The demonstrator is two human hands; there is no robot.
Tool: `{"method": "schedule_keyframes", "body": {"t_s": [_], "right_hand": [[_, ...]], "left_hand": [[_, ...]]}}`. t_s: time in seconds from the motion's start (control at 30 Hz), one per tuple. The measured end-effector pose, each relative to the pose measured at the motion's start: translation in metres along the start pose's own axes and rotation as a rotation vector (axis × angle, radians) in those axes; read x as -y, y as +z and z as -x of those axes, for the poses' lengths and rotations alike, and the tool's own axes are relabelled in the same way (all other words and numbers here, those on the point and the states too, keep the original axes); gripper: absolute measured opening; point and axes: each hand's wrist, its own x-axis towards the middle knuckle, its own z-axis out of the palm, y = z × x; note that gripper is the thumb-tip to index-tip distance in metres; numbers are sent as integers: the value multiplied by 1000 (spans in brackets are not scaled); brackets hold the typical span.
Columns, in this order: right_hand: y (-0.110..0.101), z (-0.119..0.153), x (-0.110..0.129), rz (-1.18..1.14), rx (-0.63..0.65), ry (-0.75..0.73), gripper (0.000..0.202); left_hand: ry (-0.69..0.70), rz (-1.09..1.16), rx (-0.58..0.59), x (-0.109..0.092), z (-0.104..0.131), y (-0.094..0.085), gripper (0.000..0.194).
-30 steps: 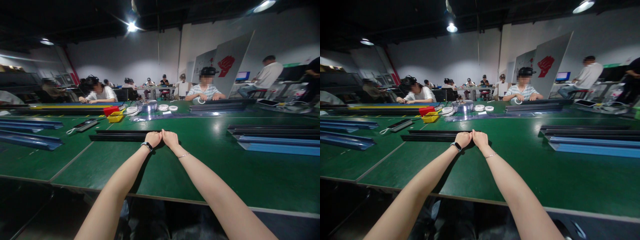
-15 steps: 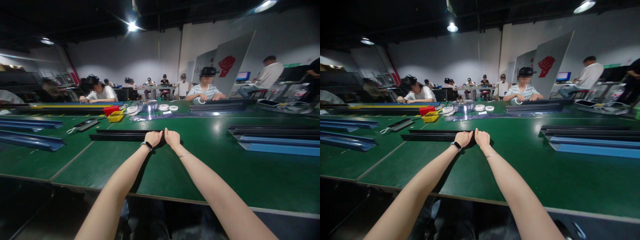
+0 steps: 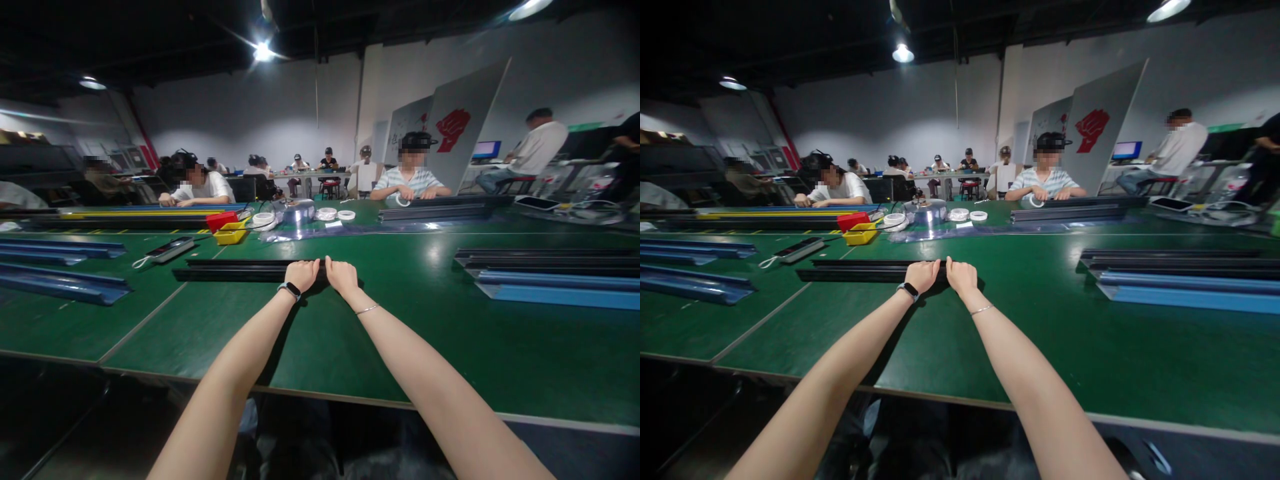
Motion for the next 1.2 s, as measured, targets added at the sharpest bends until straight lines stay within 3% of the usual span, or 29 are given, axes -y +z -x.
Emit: {"method": "schedule_keyframes", "body": {"t_s": [0.2, 0.8, 1.2], "right_hand": [[0, 1, 2, -45, -59, 2, 61], [-8, 3, 4, -59, -42, -54, 58], [-9, 5, 6, -48, -38, -70, 57]], "left_hand": [[93, 27, 32, -7, 0, -2, 48], [-72, 0, 45, -9, -2, 2, 57], [52, 13, 11, -9, 0, 4, 44]]}}
